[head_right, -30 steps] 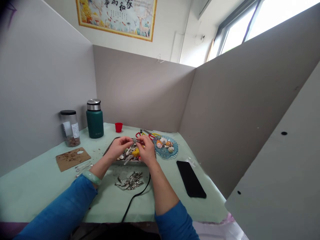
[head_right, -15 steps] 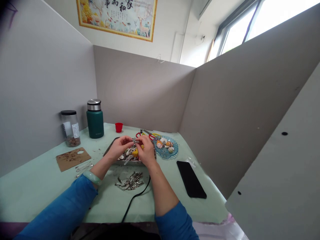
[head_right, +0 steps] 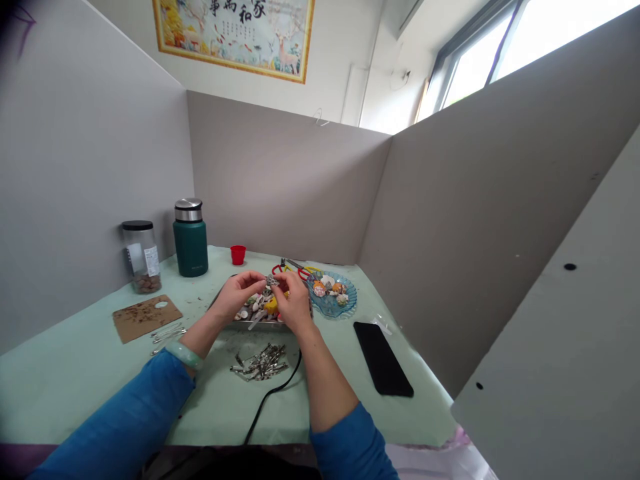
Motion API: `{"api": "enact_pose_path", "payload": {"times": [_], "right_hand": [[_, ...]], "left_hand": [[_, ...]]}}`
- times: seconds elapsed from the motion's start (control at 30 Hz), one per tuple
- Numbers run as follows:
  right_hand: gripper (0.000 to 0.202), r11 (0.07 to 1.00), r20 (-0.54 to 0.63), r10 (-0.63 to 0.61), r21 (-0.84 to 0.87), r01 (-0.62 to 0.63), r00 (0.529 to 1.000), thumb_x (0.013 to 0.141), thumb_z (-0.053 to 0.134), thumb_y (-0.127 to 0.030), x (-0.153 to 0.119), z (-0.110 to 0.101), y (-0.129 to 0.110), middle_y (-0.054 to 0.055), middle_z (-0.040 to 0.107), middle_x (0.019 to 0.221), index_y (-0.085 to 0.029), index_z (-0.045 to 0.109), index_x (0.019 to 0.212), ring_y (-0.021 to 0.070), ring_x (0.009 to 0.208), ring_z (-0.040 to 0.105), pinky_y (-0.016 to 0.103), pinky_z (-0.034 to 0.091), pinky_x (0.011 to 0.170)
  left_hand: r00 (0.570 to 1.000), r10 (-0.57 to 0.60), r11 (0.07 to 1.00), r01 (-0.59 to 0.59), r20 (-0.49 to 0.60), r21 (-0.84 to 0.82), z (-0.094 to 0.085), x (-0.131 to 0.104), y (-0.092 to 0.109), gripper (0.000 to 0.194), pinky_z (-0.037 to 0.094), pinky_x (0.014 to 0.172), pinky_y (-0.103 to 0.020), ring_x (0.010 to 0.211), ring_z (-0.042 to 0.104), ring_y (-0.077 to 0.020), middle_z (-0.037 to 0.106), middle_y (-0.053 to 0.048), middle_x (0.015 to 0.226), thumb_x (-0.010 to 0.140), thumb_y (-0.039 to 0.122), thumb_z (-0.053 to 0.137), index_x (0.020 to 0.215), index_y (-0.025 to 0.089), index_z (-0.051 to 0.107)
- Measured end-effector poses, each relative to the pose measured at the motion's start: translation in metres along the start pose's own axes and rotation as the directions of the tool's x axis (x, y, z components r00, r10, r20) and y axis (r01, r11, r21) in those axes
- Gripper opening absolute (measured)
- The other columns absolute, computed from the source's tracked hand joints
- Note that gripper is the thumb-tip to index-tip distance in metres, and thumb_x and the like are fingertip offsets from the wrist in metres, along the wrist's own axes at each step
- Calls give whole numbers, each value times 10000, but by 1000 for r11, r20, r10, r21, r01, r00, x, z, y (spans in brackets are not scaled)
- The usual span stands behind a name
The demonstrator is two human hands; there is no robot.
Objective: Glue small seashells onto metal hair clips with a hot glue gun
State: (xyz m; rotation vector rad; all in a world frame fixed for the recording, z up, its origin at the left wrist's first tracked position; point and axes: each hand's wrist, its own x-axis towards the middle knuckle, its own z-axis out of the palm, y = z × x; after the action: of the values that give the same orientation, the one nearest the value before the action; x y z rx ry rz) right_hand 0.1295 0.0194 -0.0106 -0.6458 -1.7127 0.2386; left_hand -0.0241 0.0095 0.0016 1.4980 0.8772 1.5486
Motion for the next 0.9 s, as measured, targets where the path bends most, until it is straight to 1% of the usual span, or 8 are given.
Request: {"api": "enact_pose_path", "payload": {"times": [0.2, 0.33, 0.57, 0.9], "right_hand": [[127, 1000, -1, 14, -5, -14, 1000, 828, 545, -213, 0, 0, 0, 54, 590, 946, -202, 597, 944, 163, 823, 572, 293, 498, 747], [132, 1000, 1, 11, -13, -11, 1000, 830, 543, -209, 0, -1, 0, 57, 591, 949, -200, 597, 950, 165, 827, 569, 295, 493, 748], [139, 1000, 3, 13, -23, -13, 1000, 825, 550, -220, 0, -1, 0, 50, 605, 934, -199, 607, 950, 155, 776, 568, 291, 488, 724], [140, 1000, 7, 26, -10, -26, 1000, 817, 557, -226, 0, -1, 1, 49, 612, 921, -199, 611, 944, 159, 783, 577, 285, 487, 722]], "left_hand": [[1000, 7, 1000, -7, 5, 15, 0, 0, 1, 316, 429, 635, -259, 660, 540, -141, 611, -11, 712, 630, 418, 729, 784, 160, 632], [1000, 16, 1000, -16, 4, 25, -1, 0, 1, 294, 425, 643, -257, 659, 533, -138, 598, -2, 687, 648, 407, 716, 783, 159, 633], [1000, 19, 999, -19, -6, 42, -1, 0, 0, 288, 421, 639, -256, 655, 527, -138, 592, -6, 693, 657, 407, 704, 781, 158, 628], [1000, 7, 1000, -7, -15, 13, -1, 0, 2, 266, 417, 632, -247, 644, 525, -124, 599, 3, 681, 648, 379, 721, 761, 150, 644]]}}
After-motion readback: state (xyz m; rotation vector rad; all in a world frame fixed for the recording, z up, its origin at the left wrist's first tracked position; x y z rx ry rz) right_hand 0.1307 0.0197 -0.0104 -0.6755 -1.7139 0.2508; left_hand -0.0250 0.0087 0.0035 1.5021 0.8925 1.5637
